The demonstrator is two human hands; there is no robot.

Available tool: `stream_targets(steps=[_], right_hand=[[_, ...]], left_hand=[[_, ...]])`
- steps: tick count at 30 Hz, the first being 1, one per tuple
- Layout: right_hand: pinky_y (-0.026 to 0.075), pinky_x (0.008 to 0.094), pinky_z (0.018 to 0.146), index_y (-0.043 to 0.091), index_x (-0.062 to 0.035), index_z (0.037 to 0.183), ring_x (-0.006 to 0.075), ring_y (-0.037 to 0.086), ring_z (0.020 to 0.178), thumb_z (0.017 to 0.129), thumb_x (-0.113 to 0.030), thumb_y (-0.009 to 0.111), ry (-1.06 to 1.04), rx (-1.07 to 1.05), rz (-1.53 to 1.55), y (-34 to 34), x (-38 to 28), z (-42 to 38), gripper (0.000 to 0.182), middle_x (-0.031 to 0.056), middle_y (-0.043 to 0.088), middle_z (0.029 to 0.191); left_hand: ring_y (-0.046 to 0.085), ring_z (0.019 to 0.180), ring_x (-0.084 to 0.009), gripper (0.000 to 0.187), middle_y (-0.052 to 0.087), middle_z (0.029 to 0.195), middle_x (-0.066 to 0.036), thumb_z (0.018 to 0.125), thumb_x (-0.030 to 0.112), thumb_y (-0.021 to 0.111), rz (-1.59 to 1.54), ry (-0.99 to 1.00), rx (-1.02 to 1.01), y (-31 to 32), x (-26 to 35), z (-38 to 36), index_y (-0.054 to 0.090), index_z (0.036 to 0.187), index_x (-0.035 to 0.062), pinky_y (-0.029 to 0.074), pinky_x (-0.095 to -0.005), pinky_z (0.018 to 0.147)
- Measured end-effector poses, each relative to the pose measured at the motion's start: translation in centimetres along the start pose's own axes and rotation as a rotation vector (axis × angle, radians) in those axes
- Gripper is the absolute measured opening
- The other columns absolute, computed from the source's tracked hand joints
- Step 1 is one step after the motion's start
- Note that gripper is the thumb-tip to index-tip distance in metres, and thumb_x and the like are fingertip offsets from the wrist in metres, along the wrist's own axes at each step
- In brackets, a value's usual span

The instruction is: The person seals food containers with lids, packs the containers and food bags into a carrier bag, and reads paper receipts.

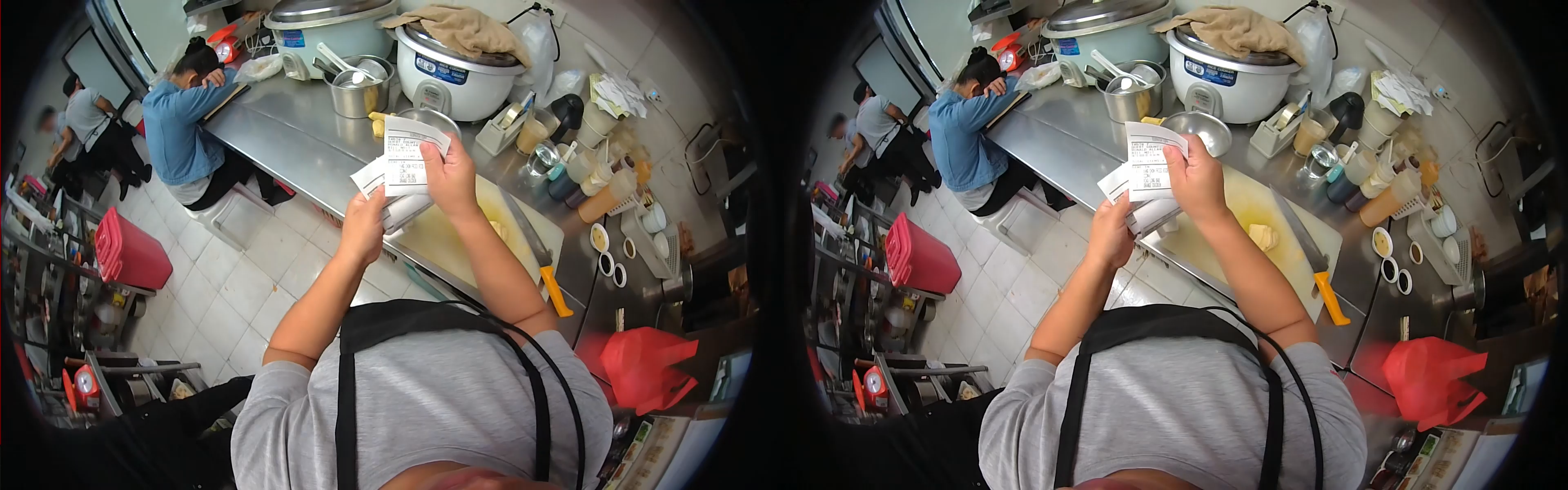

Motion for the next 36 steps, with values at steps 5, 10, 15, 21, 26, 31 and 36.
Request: stream_targets(steps=[5, 10, 15, 21, 26, 31, 36], right_hand=[[0.044, 0.0314, 0.051, 0.051, -0.0036, 0.084, 0.0258, 0.057, 0.058, 0.079, -0.017, 0.052, -0.225, 0.272, -0.171, 0.7, -0.4, 0.8, 0.014, 0.0142, 0.057, 0.067], [0.043, 0.0352, 0.049, 0.051, -0.0063, 0.084, 0.0312, 0.056, 0.058, 0.078, -0.016, 0.052, -0.224, 0.338, -0.310, -0.1, -0.8, 0.9, 0.011, 0.0140, 0.057, 0.067], [0.042, 0.0404, 0.053, 0.046, -0.0052, 0.091, 0.0374, 0.053, 0.064, 0.079, -0.015, 0.045, -0.110, 0.307, -0.261, -2.8, 0.8, 1.3, 0.015, 0.0188, 0.054, 0.068], [0.041, 0.0372, 0.073, 0.043, 0.0029, 0.098, 0.0351, 0.053, 0.083, 0.074, -0.008, 0.041, -0.228, 0.498, -0.196, -19.2, -1.7, 10.3, 0.027, 0.0227, 0.054, 0.085], [0.043, 0.0310, 0.069, 0.044, 0.0016, 0.096, 0.0228, 0.056, 0.079, 0.068, -0.005, 0.050, -0.515, 0.718, -0.277, -38.5, -11.0, 20.6, 0.029, 0.0163, 0.056, 0.086], [0.041, 0.0355, 0.073, 0.044, -0.0032, 0.101, 0.0342, 0.052, 0.083, 0.069, -0.011, 0.054, -0.576, 1.109, -0.738, -51.5, -18.0, 23.7, 0.034, 0.0207, 0.055, 0.086], [0.040, 0.0353, 0.075, 0.042, -0.0020, 0.104, 0.0330, 0.051, 0.089, 0.069, -0.010, 0.055, -0.383, 1.128, -0.843, -56.8, -17.5, 25.6, 0.038, 0.0217, 0.054, 0.090]], left_hand=[[0.051, 0.092, -0.0209, 0.030, 0.051, 0.103, -0.013, 0.085, 0.017, 0.038, 0.057, 0.049, -0.071, -0.3, -0.1, -0.5, 0.041, 0.107, -0.0040, 0.042, -0.0334, 0.079], [0.050, 0.091, -0.0181, 0.033, 0.050, 0.102, -0.013, 0.084, 0.016, 0.042, 0.194, 0.104, -0.097, 0.7, -1.0, -0.3, 0.040, 0.109, -0.0056, 0.041, -0.0302, 0.079], [0.050, 0.077, -0.0104, 0.025, 0.055, 0.089, -0.007, 0.079, 0.010, 0.046, 0.453, 0.051, -0.002, 2.4, -2.0, 1.0, 0.051, 0.098, -0.0054, 0.040, -0.0222, 0.066], [0.054, 0.082, -0.0176, 0.030, 0.053, 0.095, -0.010, 0.079, 0.009, 0.047, 0.213, 0.098, -0.039, 5.0, -3.8, 2.7, 0.043, 0.107, -0.0026, 0.045, -0.0294, 0.070], [0.054, 0.072, -0.0138, 0.029, 0.054, 0.089, -0.007, 0.079, 0.013, 0.049, 0.172, 0.138, -0.022, 6.6, -4.6, 4.0, 0.044, 0.104, 0.0001, 0.044, -0.0250, 0.057], [0.053, 0.066, -0.0123, 0.027, 0.055, 0.085, -0.004, 0.078, 0.014, 0.050, 0.199, 0.143, 0.056, 8.5, -5.8, 4.7, 0.046, 0.101, 0.0013, 0.041, -0.0234, 0.052], [0.055, 0.080, -0.0179, 0.028, 0.053, 0.095, -0.010, 0.079, 0.010, 0.048, 0.173, 0.152, 0.055, 10.1, -5.8, 5.1, 0.044, 0.104, -0.0013, 0.046, -0.0296, 0.069]])
Point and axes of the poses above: each hand's wrist, its own z-axis towards the middle knuckle, its own y-axis out of the palm, x = y × z, the point moved 1 cm from there along z, towards the middle knuckle
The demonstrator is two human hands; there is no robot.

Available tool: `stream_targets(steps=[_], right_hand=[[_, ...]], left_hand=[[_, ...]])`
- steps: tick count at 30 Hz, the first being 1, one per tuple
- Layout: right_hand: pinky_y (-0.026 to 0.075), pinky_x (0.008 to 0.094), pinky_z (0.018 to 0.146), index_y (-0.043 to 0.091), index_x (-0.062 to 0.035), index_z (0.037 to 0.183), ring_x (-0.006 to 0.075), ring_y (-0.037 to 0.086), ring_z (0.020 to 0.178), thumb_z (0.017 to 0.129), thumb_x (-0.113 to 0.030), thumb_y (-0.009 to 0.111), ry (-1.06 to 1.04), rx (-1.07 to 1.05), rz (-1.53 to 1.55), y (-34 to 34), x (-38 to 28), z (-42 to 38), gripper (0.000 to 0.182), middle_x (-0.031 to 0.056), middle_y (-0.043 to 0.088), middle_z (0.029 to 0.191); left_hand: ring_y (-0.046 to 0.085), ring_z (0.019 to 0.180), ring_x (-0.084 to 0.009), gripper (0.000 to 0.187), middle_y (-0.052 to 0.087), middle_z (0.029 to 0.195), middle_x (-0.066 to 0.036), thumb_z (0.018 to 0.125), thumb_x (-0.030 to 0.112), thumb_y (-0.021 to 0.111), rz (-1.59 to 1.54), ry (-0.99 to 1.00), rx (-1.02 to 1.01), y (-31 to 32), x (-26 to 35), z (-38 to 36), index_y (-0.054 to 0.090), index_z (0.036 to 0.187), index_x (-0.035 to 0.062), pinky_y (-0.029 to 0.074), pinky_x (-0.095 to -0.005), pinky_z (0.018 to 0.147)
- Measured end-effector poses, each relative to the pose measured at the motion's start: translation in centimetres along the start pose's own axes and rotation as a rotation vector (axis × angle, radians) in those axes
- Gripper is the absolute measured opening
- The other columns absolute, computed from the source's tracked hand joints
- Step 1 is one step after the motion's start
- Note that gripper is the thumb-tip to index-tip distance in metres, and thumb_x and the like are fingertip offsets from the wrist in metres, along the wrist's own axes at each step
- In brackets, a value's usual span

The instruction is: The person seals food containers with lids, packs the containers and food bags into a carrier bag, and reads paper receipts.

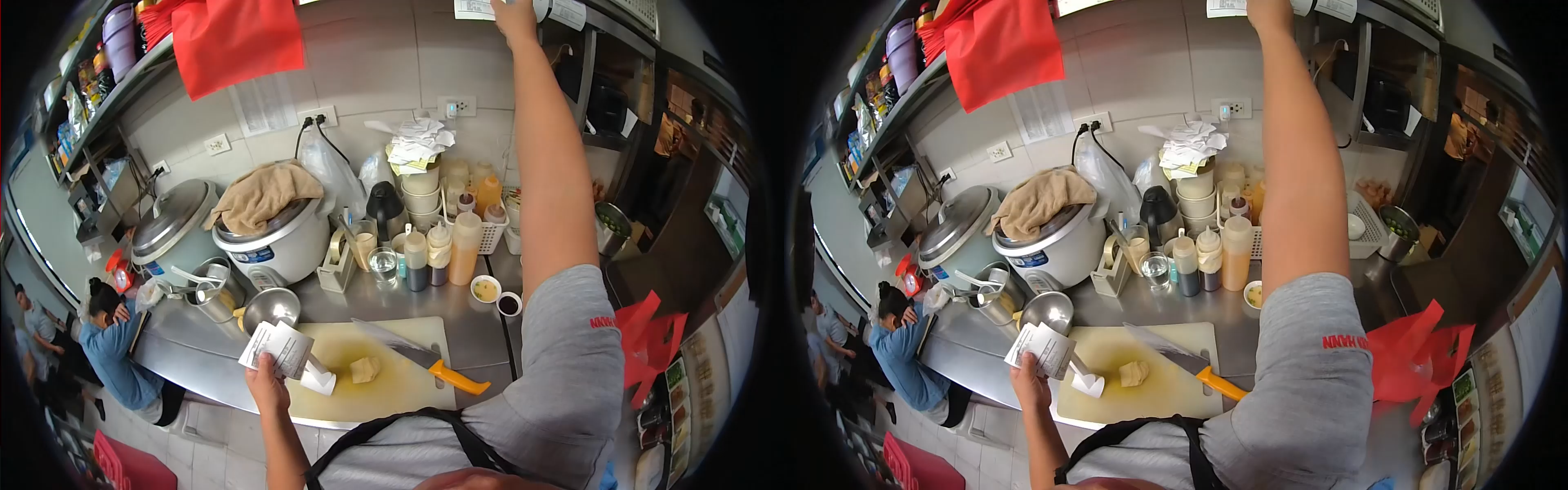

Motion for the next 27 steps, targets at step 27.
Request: stream_targets(steps=[27], right_hand=[[0.041, 0.0246, 0.074, 0.038, -0.0048, 0.116, 0.0129, 0.050, 0.085, 0.069, -0.027, 0.066, 0.581, -1.981, 1.385, -5.0, -16.3, -51.9, 0.059, 0.0065, 0.048, 0.105]], left_hand=[[0.054, 0.090, -0.0243, 0.030, 0.054, 0.098, -0.013, 0.078, 0.013, 0.050, -0.425, -0.137, -0.083, -3.7, 7.3, -1.3, 0.046, 0.103, -0.0021, 0.043, -0.0376, 0.081]])
Point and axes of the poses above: each hand's wrist, its own z-axis towards the middle knuckle, its own y-axis out of the palm, x = y × z, the point moved 1 cm from there along z, towards the middle knuckle
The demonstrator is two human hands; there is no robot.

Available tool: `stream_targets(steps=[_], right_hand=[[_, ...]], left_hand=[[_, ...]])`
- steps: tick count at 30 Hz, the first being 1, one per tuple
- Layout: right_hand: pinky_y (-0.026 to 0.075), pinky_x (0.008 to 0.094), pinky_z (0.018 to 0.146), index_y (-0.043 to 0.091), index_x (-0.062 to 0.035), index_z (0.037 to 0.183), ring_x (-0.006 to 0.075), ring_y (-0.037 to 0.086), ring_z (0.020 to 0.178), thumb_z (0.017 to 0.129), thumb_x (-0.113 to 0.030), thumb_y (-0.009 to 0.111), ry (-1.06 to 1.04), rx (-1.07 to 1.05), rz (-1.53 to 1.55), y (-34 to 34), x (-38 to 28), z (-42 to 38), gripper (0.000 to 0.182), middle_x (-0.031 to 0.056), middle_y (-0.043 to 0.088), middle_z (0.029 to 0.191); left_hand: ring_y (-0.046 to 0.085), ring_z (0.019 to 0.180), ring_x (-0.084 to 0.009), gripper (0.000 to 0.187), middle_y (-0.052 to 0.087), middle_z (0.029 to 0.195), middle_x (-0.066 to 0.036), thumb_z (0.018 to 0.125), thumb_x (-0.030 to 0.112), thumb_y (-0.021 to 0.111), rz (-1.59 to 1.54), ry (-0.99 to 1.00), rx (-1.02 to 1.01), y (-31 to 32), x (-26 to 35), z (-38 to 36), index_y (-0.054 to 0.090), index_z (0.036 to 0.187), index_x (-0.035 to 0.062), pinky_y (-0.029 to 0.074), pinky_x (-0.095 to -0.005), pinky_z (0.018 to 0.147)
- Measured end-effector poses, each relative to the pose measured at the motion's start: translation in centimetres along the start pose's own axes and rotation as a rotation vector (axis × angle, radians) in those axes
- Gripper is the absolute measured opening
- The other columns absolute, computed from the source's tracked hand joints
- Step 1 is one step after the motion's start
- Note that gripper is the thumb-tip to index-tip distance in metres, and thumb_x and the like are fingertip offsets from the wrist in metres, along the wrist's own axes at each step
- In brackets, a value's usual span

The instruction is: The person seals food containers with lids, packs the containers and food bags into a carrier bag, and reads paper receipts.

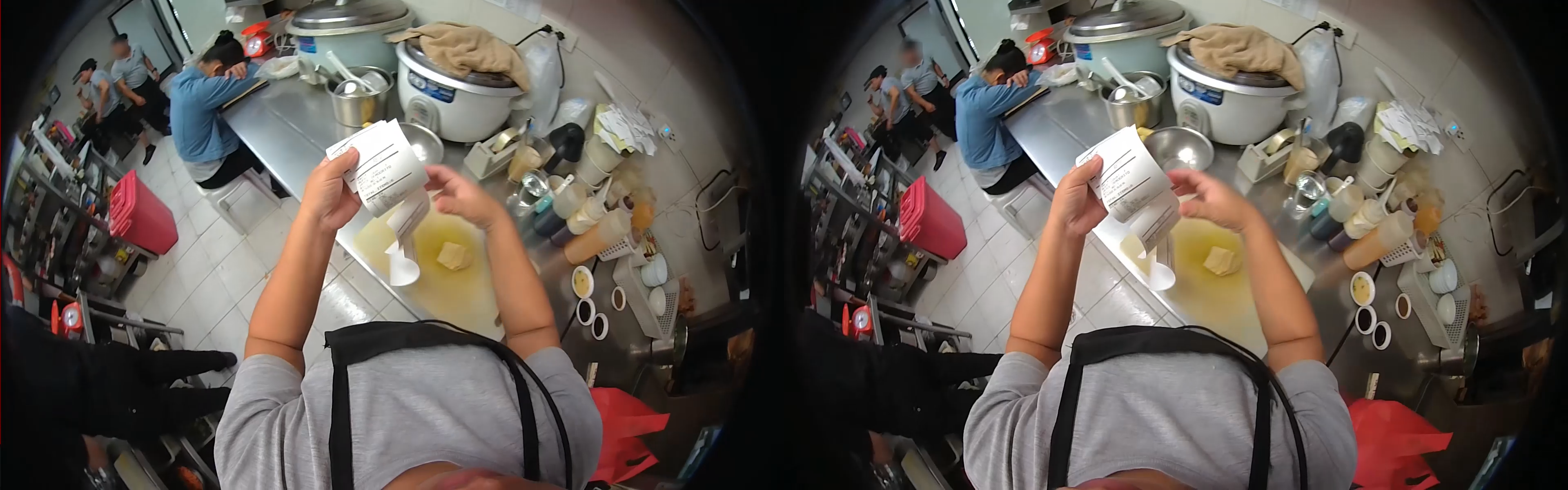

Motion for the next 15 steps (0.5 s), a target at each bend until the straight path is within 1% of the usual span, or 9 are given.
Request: stream_targets(steps=[1, 3, 4, 7, 8, 12, 15], right_hand=[[0.041, 0.0253, 0.075, 0.039, -0.0038, 0.115, 0.0134, 0.050, 0.088, 0.068, -0.027, 0.066, -0.005, -0.085, 0.121, 1.8, 1.2, 0.8, 0.059, 0.0071, 0.048, 0.107], [0.040, 0.0255, 0.077, 0.043, -0.0024, 0.111, 0.0128, 0.050, 0.088, 0.070, -0.023, 0.065, 0.151, -0.077, 0.111, 4.5, 2.7, 2.0, 0.051, 0.0066, 0.051, 0.103], [0.040, 0.0256, 0.077, 0.046, -0.0017, 0.109, 0.0125, 0.051, 0.088, 0.070, -0.021, 0.064, 0.231, -0.075, 0.104, 5.7, 3.3, 2.6, 0.047, 0.0064, 0.053, 0.101], [0.040, 0.0254, 0.076, 0.052, -0.0008, 0.101, 0.0116, 0.053, 0.084, 0.072, -0.018, 0.063, 0.230, -0.063, 0.085, 9.3, 4.2, 4.7, 0.036, 0.0051, 0.058, 0.091], [0.041, 0.0252, 0.075, 0.055, -0.0002, 0.096, 0.0113, 0.054, 0.080, 0.072, -0.017, 0.062, 0.213, -0.057, 0.077, 10.3, 3.9, 5.2, 0.030, 0.0050, 0.059, 0.088], [0.042, 0.0245, 0.073, 0.055, 0.0006, 0.096, 0.0109, 0.054, 0.079, 0.074, -0.013, 0.058, 0.243, -0.104, 0.104, 14.6, 3.6, 7.9, 0.026, 0.0058, 0.059, 0.088], [0.042, 0.0245, 0.070, 0.055, 0.0016, 0.094, 0.0106, 0.054, 0.075, 0.074, -0.012, 0.057, 0.230, -0.150, 0.042, 16.6, 4.1, 9.4, 0.024, 0.0054, 0.059, 0.085]], left_hand=[[0.054, 0.090, -0.0243, 0.030, 0.054, 0.098, -0.013, 0.078, 0.012, 0.049, 0.002, 0.016, 0.033, -0.6, 0.4, -0.4, 0.046, 0.103, -0.0021, 0.043, -0.0377, 0.081], [0.054, 0.090, -0.0243, 0.029, 0.054, 0.098, -0.013, 0.079, 0.012, 0.048, -0.003, 0.056, 0.096, -2.4, 1.8, -1.5, 0.046, 0.104, -0.0021, 0.043, -0.0379, 0.081], [0.055, 0.089, -0.0237, 0.027, 0.054, 0.097, -0.013, 0.079, 0.011, 0.047, -0.010, 0.087, 0.117, -3.5, 2.7, -1.9, 0.045, 0.103, -0.0021, 0.045, -0.0366, 0.078], [0.056, 0.087, -0.0222, 0.026, 0.054, 0.097, -0.013, 0.080, 0.010, 0.044, 0.154, 0.271, 0.264, -7.1, 5.8, -4.0, 0.045, 0.103, -0.0024, 0.047, -0.0340, 0.074], [0.057, 0.084, -0.0210, 0.025, 0.055, 0.096, -0.012, 0.081, 0.010, 0.042, 0.183, 0.333, 0.323, -8.1, 6.5, -4.6, 0.044, 0.102, -0.0026, 0.049, -0.0318, 0.068], [0.057, 0.080, -0.0201, 0.025, 0.055, 0.093, -0.012, 0.082, 0.013, 0.042, 0.244, 0.440, 0.390, -11.2, 9.7, -7.5, 0.044, 0.103, -0.0016, 0.051, -0.0311, 0.063], [0.056, 0.068, -0.0126, 0.023, 0.056, 0.086, -0.006, 0.081, 0.014, 0.044, 0.354, 0.530, 0.481, -12.4, 11.4, -8.9, 0.047, 0.100, 0.0014, 0.044, -0.0230, 0.049]])
Point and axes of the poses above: each hand's wrist, its own z-axis towards the middle knuckle, its own y-axis out of the palm, x = y × z, the point moved 1 cm from there along z, towards the middle knuckle
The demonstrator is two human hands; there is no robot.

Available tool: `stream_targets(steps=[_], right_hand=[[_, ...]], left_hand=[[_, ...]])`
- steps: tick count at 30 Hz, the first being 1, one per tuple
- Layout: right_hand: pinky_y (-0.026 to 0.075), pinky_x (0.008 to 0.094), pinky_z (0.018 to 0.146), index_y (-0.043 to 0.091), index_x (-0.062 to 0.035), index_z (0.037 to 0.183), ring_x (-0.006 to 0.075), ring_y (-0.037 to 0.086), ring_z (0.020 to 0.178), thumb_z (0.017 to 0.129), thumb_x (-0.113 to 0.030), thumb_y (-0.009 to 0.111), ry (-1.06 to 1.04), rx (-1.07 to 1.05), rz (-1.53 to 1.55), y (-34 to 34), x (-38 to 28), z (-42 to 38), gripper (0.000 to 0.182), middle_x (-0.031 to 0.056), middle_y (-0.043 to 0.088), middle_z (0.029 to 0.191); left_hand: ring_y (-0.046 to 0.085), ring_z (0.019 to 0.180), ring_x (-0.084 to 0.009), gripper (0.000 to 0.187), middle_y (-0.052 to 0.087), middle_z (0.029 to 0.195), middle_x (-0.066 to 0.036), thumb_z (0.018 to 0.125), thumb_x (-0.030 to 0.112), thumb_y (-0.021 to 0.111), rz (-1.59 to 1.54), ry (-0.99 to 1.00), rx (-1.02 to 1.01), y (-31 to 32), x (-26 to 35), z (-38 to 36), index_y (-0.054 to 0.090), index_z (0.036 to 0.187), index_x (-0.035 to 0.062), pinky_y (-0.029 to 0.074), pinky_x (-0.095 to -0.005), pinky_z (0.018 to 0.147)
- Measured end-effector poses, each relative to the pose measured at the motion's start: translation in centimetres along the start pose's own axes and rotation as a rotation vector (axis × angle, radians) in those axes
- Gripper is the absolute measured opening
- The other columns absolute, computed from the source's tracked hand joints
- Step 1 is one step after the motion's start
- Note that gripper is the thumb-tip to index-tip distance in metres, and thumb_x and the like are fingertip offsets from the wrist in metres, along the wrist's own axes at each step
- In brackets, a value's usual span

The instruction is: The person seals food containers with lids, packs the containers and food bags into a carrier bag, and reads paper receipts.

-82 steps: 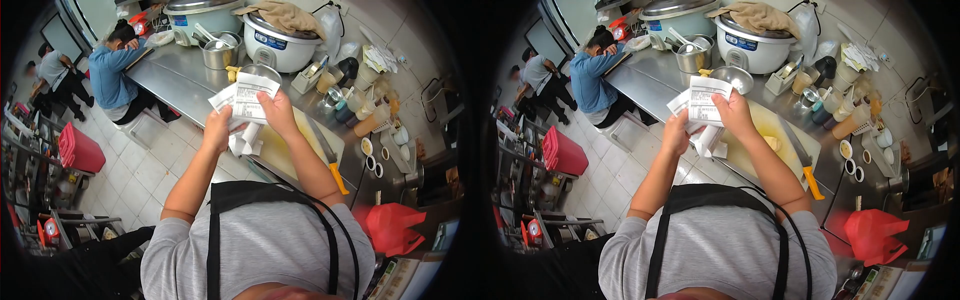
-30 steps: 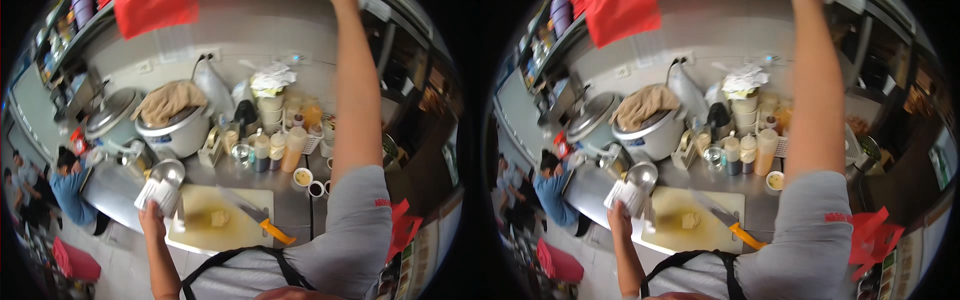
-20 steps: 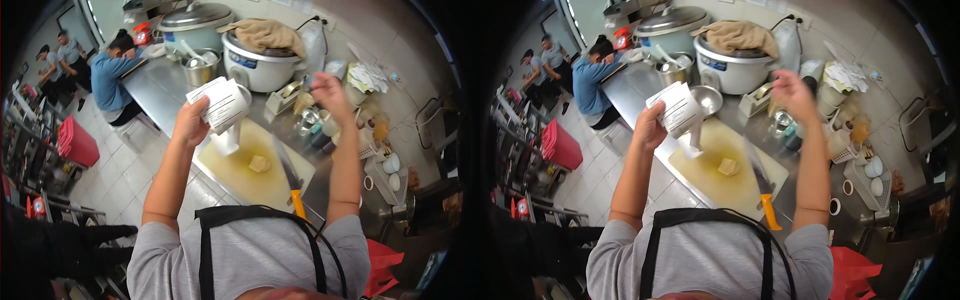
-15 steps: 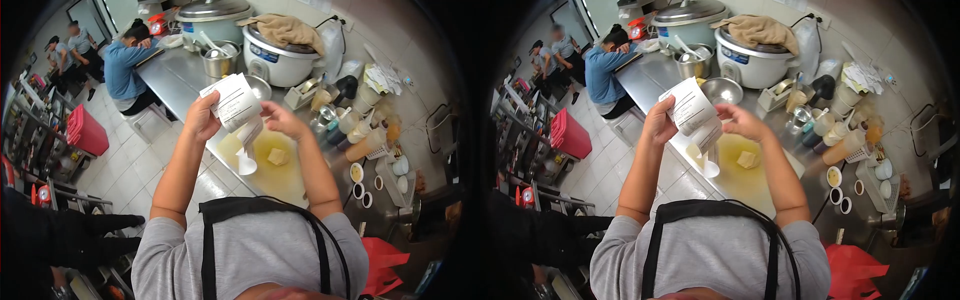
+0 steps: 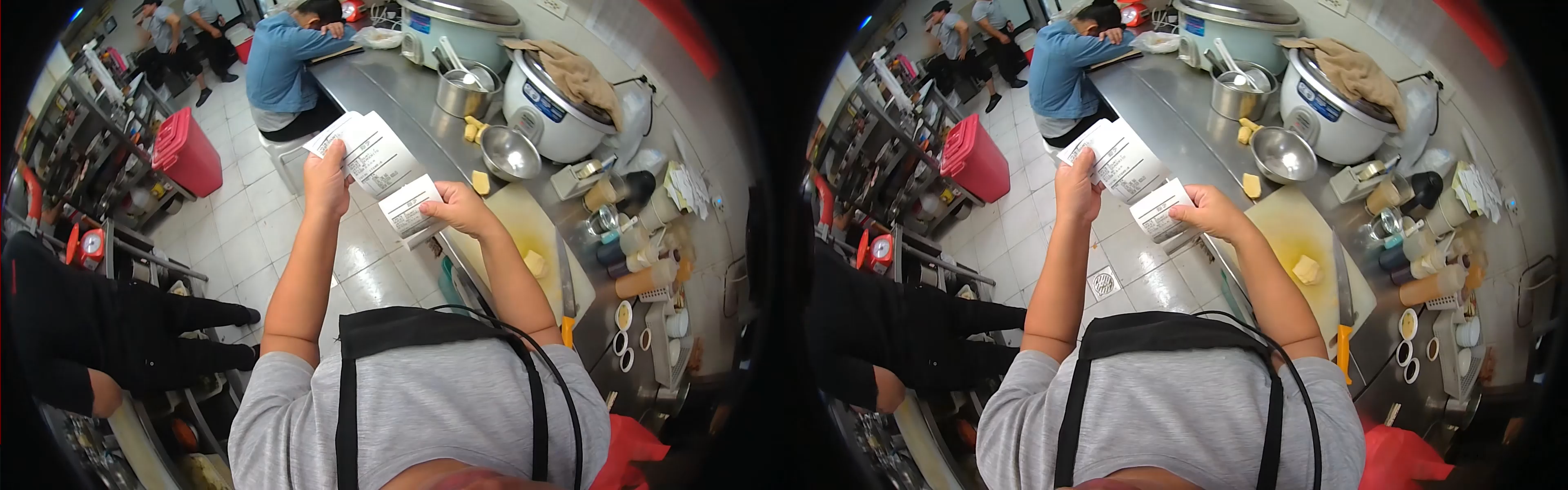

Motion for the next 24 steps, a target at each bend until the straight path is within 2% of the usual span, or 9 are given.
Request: stream_targets(steps=[5, 6, 8, 9, 12, 17, 20, 23, 24], right_hand=[[0.041, 0.0234, 0.063, 0.055, 0.0008, 0.086, 0.0086, 0.051, 0.070, 0.074, -0.013, 0.054, 0.106, -0.040, -0.515, 0.6, 0.7, 1.4, 0.019, 0.0024, 0.057, 0.076], [0.041, 0.0235, 0.062, 0.055, 0.0007, 0.086, 0.0084, 0.050, 0.068, 0.074, -0.014, 0.055, 0.065, -0.006, -0.373, 1.2, 0.3, 1.2, 0.019, 0.0027, 0.057, 0.075], [0.040, 0.0238, 0.058, 0.055, 0.0003, 0.085, 0.0082, 0.050, 0.065, 0.073, -0.016, 0.055, -0.016, 0.064, -0.092, 2.2, -0.3, 1.2, 0.021, 0.0034, 0.056, 0.072], [0.039, 0.0241, 0.055, 0.054, -0.0007, 0.083, 0.0083, 0.049, 0.061, 0.073, -0.019, 0.057, -0.081, 0.103, -0.068, 2.7, -0.7, 1.7, 0.021, 0.0042, 0.056, 0.069], [0.040, 0.0239, 0.056, 0.054, -0.0010, 0.080, 0.0088, 0.049, 0.061, 0.072, -0.019, 0.057, -0.109, 0.321, -0.358, 3.6, -2.9, 3.0, 0.020, 0.0049, 0.056, 0.069], [0.040, 0.0242, 0.053, 0.052, -0.0010, 0.072, 0.0098, 0.050, 0.057, 0.071, -0.016, 0.059, -0.279, 0.528, -0.417, 3.6, -2.4, 3.8, 0.017, 0.0046, 0.055, 0.064], [0.042, 0.0249, 0.054, 0.051, -0.0011, 0.078, 0.0104, 0.051, 0.060, 0.072, -0.019, 0.060, -0.186, 0.481, -0.307, 3.3, -3.0, 2.9, 0.020, 0.0044, 0.055, 0.069], [0.043, 0.0280, 0.067, 0.046, -0.0018, 0.095, 0.0126, 0.051, 0.074, 0.068, -0.034, 0.065, -0.315, 0.332, -0.083, 1.2, -0.7, 3.1, 0.046, 0.0059, 0.053, 0.086], [0.041, 0.0290, 0.072, 0.042, -0.0015, 0.101, 0.0135, 0.050, 0.081, 0.065, -0.039, 0.066, -0.277, 0.219, 0.009, 0.6, 0.0, 2.8, 0.057, 0.0064, 0.051, 0.092]], left_hand=[[0.054, 0.065, -0.0124, 0.020, 0.056, 0.083, -0.007, 0.081, 0.011, 0.043, 0.055, 0.202, 0.157, -3.3, 1.8, 1.6, 0.050, 0.095, -0.0024, 0.044, -0.0243, 0.051], [0.054, 0.064, -0.0126, 0.020, 0.056, 0.082, -0.007, 0.081, 0.011, 0.043, 0.028, 0.263, 0.192, -3.7, 2.3, 1.9, 0.050, 0.094, -0.0032, 0.044, -0.0244, 0.051], [0.053, 0.066, -0.0121, 0.020, 0.056, 0.082, -0.008, 0.081, 0.010, 0.044, 0.179, 0.249, 0.187, -4.3, 2.6, 1.9, 0.051, 0.093, -0.0046, 0.043, -0.0235, 0.057], [0.053, 0.067, -0.0117, 0.020, 0.056, 0.082, -0.008, 0.080, 0.009, 0.044, 0.204, 0.241, 0.157, -4.0, 2.4, 1.7, 0.051, 0.093, -0.0047, 0.043, -0.0234, 0.058], [0.052, 0.068, -0.0100, 0.019, 0.056, 0.082, -0.007, 0.080, 0.010, 0.044, 0.201, 0.072, 0.007, -2.4, 1.4, 0.4, 0.052, 0.091, -0.0036, 0.042, -0.0227, 0.061], [0.053, 0.069, -0.0114, 0.021, 0.055, 0.085, -0.007, 0.080, 0.009, 0.046, 0.089, -0.048, -0.106, 0.3, 1.6, -1.9, 0.049, 0.096, -0.0031, 0.044, -0.0237, 0.055], [0.054, 0.070, -0.0125, 0.023, 0.055, 0.087, -0.008, 0.079, 0.009, 0.046, 0.245, 0.048, -0.181, 0.6, 0.5, -1.7, 0.047, 0.100, -0.0028, 0.045, -0.0251, 0.054], [0.055, 0.071, -0.0133, 0.025, 0.055, 0.090, -0.008, 0.078, 0.006, 0.047, 0.077, -0.075, -0.142, 1.7, 0.6, -1.6, 0.046, 0.102, -0.0018, 0.046, -0.0253, 0.054], [0.055, 0.072, -0.0139, 0.026, 0.055, 0.090, -0.008, 0.078, 0.005, 0.047, 0.027, -0.105, -0.156, 2.1, 0.6, -1.5, 0.046, 0.102, -0.0017, 0.046, -0.0255, 0.055]])
Point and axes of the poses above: each hand's wrist, its own z-axis towards the middle knuckle, its own y-axis out of the palm, x = y × z, the point moved 1 cm from there along z, towards the middle knuckle
